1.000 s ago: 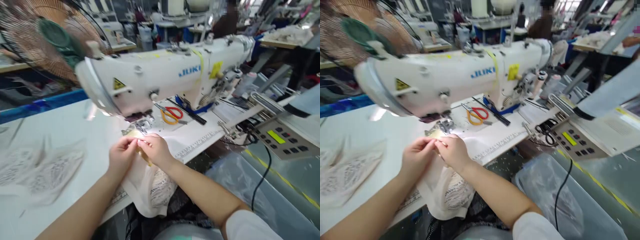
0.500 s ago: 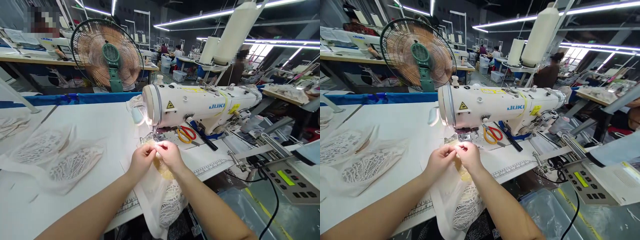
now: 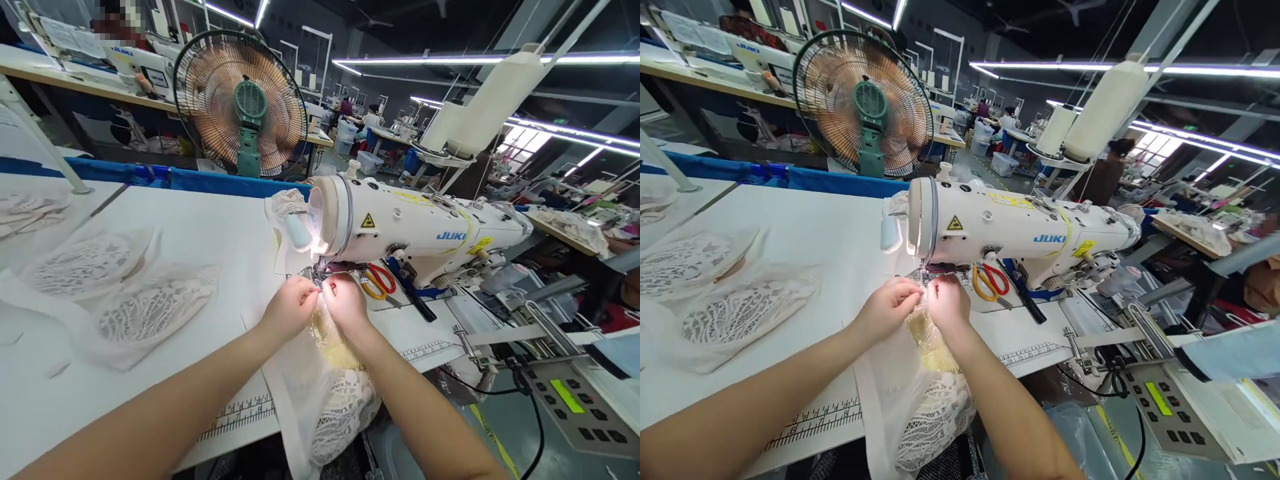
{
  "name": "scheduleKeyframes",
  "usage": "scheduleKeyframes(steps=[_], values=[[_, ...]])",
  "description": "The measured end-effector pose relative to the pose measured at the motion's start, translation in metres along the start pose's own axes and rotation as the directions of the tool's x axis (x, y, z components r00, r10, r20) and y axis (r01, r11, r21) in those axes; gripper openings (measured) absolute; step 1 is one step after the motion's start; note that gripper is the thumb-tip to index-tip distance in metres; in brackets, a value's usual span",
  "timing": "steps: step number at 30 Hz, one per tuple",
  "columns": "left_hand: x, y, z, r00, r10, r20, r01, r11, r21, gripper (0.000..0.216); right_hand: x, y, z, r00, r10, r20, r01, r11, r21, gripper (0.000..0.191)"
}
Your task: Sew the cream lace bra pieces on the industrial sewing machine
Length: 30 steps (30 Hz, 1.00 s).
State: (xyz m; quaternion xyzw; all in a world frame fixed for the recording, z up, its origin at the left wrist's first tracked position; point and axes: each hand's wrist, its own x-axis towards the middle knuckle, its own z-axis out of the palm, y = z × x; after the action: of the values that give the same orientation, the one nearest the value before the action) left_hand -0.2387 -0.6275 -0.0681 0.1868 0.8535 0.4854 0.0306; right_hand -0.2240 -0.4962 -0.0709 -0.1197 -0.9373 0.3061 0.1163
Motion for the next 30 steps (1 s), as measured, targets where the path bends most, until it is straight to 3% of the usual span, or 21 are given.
scheduleKeyframes(steps=[3, 7, 10, 12, 19, 30], values=[[0.021, -0.001, -0.010, 0.999, -0.045, 0.004, 0.044, 0.991, 0.123, 0.022, 0.012, 0.003, 0.008, 1.000, -0.006, 0.003, 0.007, 0.989, -0.149, 0.021], [0.054, -0.016, -0.015, 0.993, -0.084, -0.081, 0.101, 0.965, 0.241, 0.013, 0.021, 0.008, 0.023, 0.999, -0.018, -0.045, 0.005, 0.961, -0.277, 0.024], [0.071, -0.031, -0.012, 0.993, -0.044, -0.108, 0.072, 0.959, 0.273, 0.019, 0.025, 0.012, 0.034, 0.994, -0.031, -0.109, -0.008, 0.940, -0.341, 0.024], [0.077, -0.039, -0.009, 0.999, 0.000, -0.051, 0.015, 0.960, 0.280, 0.021, 0.027, 0.014, 0.040, 0.988, -0.042, -0.146, -0.016, 0.928, -0.373, 0.024], [0.079, -0.044, -0.007, 0.980, 0.094, 0.175, -0.146, 0.937, 0.317, 0.012, 0.027, 0.020, 0.049, 0.968, -0.096, -0.233, -0.010, 0.910, -0.415, 0.024], [0.072, -0.042, -0.006, 0.967, 0.117, 0.225, -0.200, 0.898, 0.392, 0.019, 0.026, 0.024, 0.052, 0.944, -0.168, -0.283, 0.030, 0.899, -0.436, 0.026]])
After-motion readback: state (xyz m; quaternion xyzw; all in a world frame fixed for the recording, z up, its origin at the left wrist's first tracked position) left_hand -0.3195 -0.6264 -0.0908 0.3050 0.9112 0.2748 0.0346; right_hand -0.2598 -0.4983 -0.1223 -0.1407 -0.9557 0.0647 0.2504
